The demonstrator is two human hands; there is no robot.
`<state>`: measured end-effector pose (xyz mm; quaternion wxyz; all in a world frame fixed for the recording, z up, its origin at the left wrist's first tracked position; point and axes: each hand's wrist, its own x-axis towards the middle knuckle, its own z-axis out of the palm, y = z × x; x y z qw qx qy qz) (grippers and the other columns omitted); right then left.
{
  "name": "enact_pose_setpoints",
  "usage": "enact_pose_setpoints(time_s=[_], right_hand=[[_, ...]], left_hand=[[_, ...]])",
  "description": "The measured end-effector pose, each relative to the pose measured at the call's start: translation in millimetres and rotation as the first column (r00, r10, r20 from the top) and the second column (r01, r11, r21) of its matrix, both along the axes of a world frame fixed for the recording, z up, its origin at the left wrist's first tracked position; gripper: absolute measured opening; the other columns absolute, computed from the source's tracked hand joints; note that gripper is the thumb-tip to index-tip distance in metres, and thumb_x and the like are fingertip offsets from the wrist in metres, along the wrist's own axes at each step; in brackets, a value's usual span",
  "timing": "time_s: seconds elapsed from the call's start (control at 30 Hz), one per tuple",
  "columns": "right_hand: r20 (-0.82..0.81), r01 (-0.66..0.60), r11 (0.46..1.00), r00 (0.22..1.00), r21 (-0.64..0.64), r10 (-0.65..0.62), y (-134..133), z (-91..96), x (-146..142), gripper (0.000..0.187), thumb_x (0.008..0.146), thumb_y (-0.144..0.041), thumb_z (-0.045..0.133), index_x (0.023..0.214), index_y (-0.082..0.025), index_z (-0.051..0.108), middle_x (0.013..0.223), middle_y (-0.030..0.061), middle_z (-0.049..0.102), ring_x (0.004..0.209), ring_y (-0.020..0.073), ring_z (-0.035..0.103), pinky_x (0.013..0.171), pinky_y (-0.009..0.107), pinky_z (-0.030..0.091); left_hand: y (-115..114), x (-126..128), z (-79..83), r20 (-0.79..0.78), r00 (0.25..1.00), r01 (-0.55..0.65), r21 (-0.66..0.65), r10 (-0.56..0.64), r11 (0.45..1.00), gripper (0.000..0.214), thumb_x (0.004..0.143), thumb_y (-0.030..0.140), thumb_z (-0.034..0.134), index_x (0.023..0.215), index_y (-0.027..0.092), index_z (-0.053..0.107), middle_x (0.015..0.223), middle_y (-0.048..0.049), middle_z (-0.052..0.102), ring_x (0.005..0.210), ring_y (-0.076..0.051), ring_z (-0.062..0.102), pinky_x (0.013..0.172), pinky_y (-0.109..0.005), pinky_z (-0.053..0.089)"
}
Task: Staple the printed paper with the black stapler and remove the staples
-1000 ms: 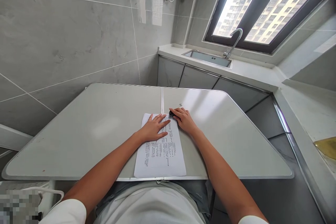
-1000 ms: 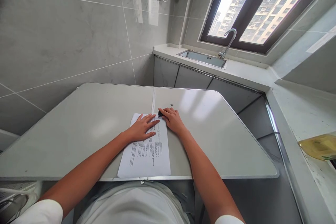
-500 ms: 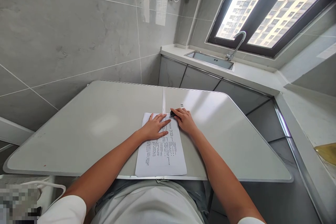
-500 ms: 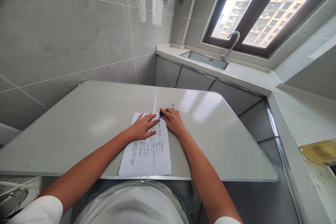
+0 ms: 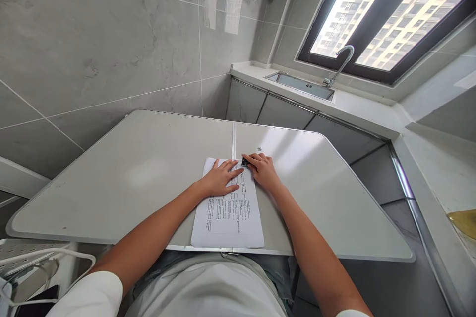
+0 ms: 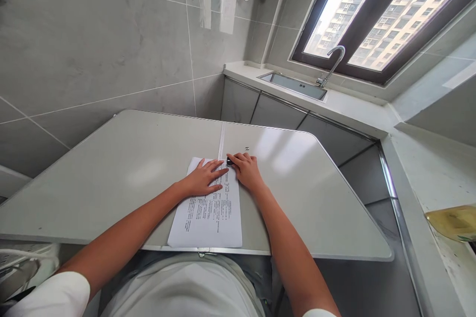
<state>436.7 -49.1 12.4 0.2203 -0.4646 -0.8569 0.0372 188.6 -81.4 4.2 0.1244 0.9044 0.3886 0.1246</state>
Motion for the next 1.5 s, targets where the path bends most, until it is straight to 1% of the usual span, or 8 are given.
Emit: enact_pose_setpoints(time_s=[0.3, 0.6, 0.73, 0.93, 1.1, 1.23, 1.37, 1.5], right_hand=[[0.01, 0.094, 0.995, 0.996, -0.025, -0.094, -5, 3.3, -11, 0.049, 0.101, -0.015, 0.045, 0.141, -0.038, 0.063, 0.12, 0.0062, 0.071, 0.107, 0.0281, 0.055, 0.094, 0.047, 0.034], [0.227, 0.164, 0.986, 0.961, 0.0, -0.16, -10, 12.5, -21, 0.049, 0.099, -0.008, 0.049, 0.136, -0.036, 0.063, 0.12, 0.006, 0.069, 0.108, 0.0262, 0.056, 0.093, 0.043, 0.032], [0.268, 0.174, 0.985, 0.949, 0.003, -0.168, -13, 15.9, -22, 0.048, 0.099, -0.007, 0.047, 0.135, -0.035, 0.063, 0.121, 0.0056, 0.069, 0.108, 0.0252, 0.055, 0.093, 0.042, 0.031], [0.315, 0.189, 0.982, 0.932, 0.011, -0.182, -12, 14.3, -27, 0.053, 0.095, -0.004, 0.045, 0.138, -0.032, 0.06, 0.124, 0.0083, 0.067, 0.115, 0.0276, 0.053, 0.099, 0.046, 0.03], [0.365, 0.186, 0.982, 0.912, 0.035, -0.186, -14, 9.0, -32, 0.044, 0.1, -0.013, 0.044, 0.137, -0.029, 0.06, 0.125, 0.0119, 0.066, 0.118, 0.0313, 0.049, 0.106, 0.053, 0.025], [0.275, 0.162, 0.985, 0.946, 0.062, -0.173, -17, 3.3, -28, 0.05, 0.097, -0.009, 0.045, 0.14, -0.029, 0.058, 0.129, 0.0111, 0.065, 0.119, 0.0299, 0.049, 0.109, 0.052, 0.024], [0.126, 0.173, 0.984, 0.976, 0.047, -0.178, -15, 2.5, -17, 0.056, 0.099, -0.011, 0.045, 0.151, -0.028, 0.049, 0.134, 0.0112, 0.062, 0.118, 0.0279, 0.051, 0.103, 0.043, 0.032], [0.056, 0.171, 0.985, 0.984, -0.009, -0.17, -9, 4.4, -1, 0.06, 0.096, -0.012, 0.049, 0.154, -0.025, 0.044, 0.134, 0.0126, 0.062, 0.119, 0.0288, 0.052, 0.098, 0.041, 0.037]], left_hand=[[1, -1, -2.8, -0.004, 1.0, 0.004, -0.005, -0.004, 1.0, 0.066, 0.099, 0.058, 0.053, 0.16, 0.038, 0.04, 0.172, -0.0099, 0.026, 0.158, -0.037, 0.025, 0.124, -0.07, 0.014], [1, -1, 0.2, -0.041, 0.999, 0.008, -0.007, -0.009, 1.0, 0.067, 0.1, 0.059, 0.05, 0.161, 0.035, 0.038, 0.172, -0.0124, 0.025, 0.158, -0.037, 0.024, 0.123, -0.071, 0.015], [1, -1, 0.3, -0.049, 0.999, 0.006, -0.011, -0.007, 1.0, 0.067, 0.1, 0.059, 0.048, 0.161, 0.034, 0.038, 0.173, -0.0124, 0.025, 0.158, -0.037, 0.024, 0.123, -0.072, 0.015], [2, -1, -0.1, -0.049, 0.999, 0.0, -0.001, 0.0, 1.0, 0.066, 0.1, 0.059, 0.049, 0.161, 0.035, 0.037, 0.173, -0.0116, 0.025, 0.158, -0.037, 0.024, 0.124, -0.071, 0.015], [2, -2, 0.5, -0.062, 0.998, 0.008, -0.004, -0.008, 1.0, 0.067, 0.101, 0.06, 0.047, 0.163, 0.037, 0.033, 0.173, -0.0094, 0.024, 0.159, -0.036, 0.023, 0.125, -0.07, 0.014], [3, -2, 1.8, -0.085, 0.996, 0.005, -0.001, -0.005, 1.0, 0.066, 0.102, 0.06, 0.045, 0.162, 0.034, 0.036, 0.173, -0.0107, 0.024, 0.159, -0.037, 0.022, 0.125, -0.07, 0.013], [3, 0, 2.7, -0.096, 0.995, -0.005, 0.008, 0.006, 1.0, 0.065, 0.102, 0.058, 0.046, 0.161, 0.033, 0.038, 0.173, -0.0107, 0.025, 0.158, -0.037, 0.023, 0.124, -0.071, 0.014], [4, -1, 1.7, -0.09, 0.996, -0.012, 0.009, 0.012, 1.0, 0.069, 0.102, 0.06, 0.045, 0.164, 0.033, 0.032, 0.173, -0.0091, 0.024, 0.159, -0.036, 0.023, 0.125, -0.07, 0.014]])
